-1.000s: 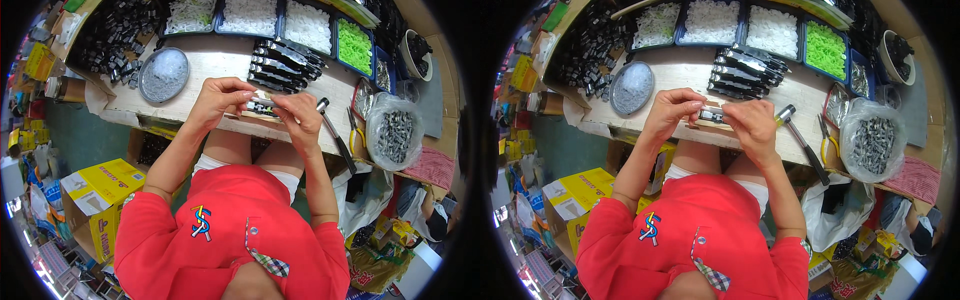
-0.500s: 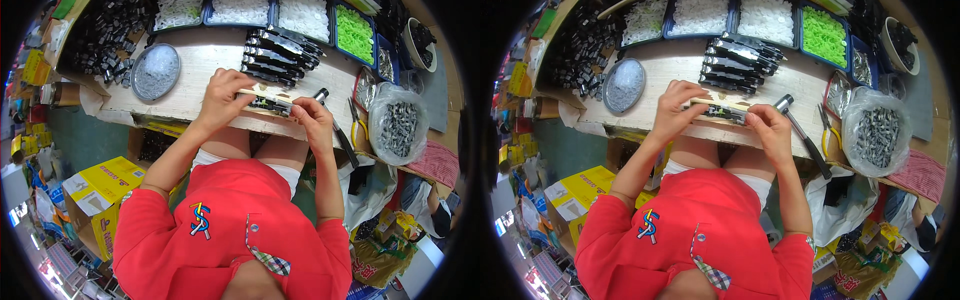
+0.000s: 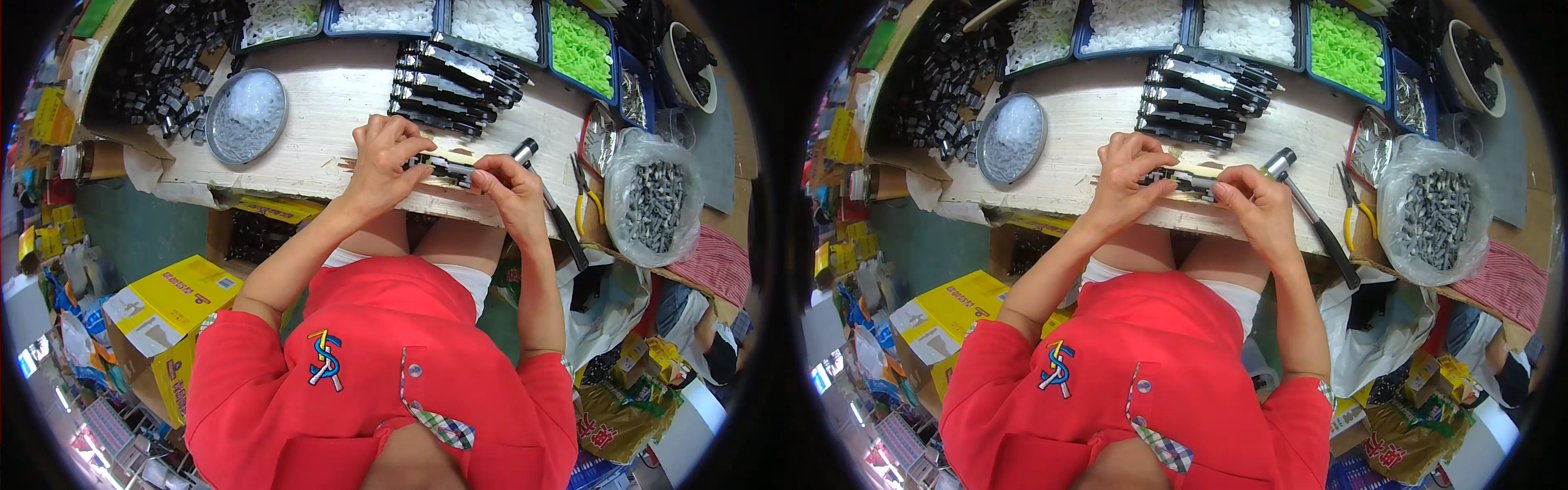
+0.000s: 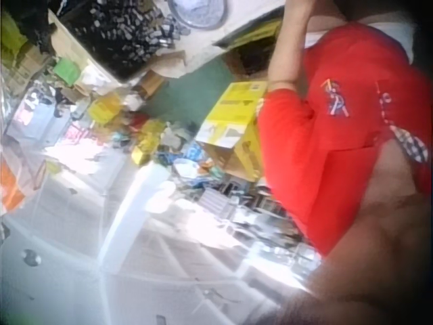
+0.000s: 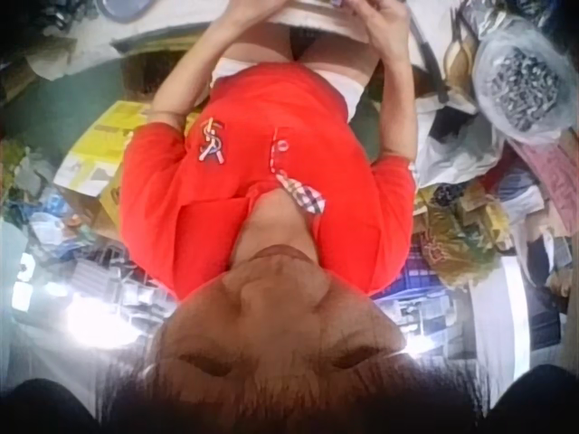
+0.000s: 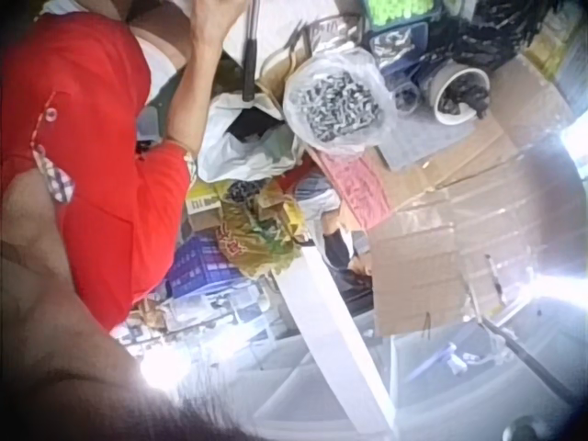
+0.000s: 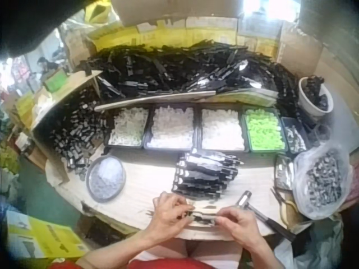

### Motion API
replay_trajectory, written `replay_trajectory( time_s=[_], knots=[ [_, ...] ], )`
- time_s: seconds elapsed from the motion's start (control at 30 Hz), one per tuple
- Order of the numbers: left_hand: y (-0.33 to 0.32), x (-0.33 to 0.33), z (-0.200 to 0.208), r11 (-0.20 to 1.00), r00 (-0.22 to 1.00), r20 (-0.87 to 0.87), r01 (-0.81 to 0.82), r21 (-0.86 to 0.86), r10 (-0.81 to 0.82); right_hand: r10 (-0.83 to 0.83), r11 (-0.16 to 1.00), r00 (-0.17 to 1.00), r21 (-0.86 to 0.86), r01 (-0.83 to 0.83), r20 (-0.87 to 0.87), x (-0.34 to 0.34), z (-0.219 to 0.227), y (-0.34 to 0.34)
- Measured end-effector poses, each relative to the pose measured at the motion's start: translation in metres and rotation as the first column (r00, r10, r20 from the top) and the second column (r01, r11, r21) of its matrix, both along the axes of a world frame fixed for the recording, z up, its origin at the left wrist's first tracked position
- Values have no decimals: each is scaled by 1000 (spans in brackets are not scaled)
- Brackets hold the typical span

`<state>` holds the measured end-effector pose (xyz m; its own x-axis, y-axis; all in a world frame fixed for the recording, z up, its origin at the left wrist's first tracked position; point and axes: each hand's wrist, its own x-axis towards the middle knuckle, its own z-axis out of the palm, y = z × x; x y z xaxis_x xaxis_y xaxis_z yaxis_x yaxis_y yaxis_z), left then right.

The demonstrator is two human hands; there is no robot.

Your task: Assembling small plastic and metal components using hands and a small hammer at a workbench.

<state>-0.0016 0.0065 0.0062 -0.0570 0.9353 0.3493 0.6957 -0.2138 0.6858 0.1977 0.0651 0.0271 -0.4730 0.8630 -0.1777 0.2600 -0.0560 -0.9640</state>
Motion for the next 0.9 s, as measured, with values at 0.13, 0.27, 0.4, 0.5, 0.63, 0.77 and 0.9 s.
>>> replay_trajectory(
  time_s=[0.13, 0.27, 0.4, 0.5, 0.63, 0.77, 0.9],
  knots=[
    [-2, -1, -1, 1000, 1000, -1, 2, -5, -2, 14, 1000, 1000, -21, -14, -12, -1, -1, -1],
    [-2, -2, -2, 1000, 1000, 8, 6, -10, -6, 24, 999, 1000, -35, -24, 5, -5, -3, 0],
    [0, -2, -3, 1000, 999, 37, 4, -10, -4, 11, 1000, 999, -4, -11, 45, -4, -10, 3],
    [3, -4, -7, 999, 999, 17, 33, 9, -34, 6, 999, 991, -40, -1, 135, -5, -10, 10],
    [7, -3, -4, 998, 999, -8, 51, 48, -51, -20, 988, 969, -143, 56, 245, -5, -7, 20],
    [5, 0, -5, 997, 998, -34, 59, 41, -57, -31, 990, 981, -132, 57, 192, -5, -15, 17],
    [-4, -3, -4, 998, 998, -3, 55, -2, -55, 101, 990, 965, -122, -73, 242, -12, -7, 14]
  ],
)
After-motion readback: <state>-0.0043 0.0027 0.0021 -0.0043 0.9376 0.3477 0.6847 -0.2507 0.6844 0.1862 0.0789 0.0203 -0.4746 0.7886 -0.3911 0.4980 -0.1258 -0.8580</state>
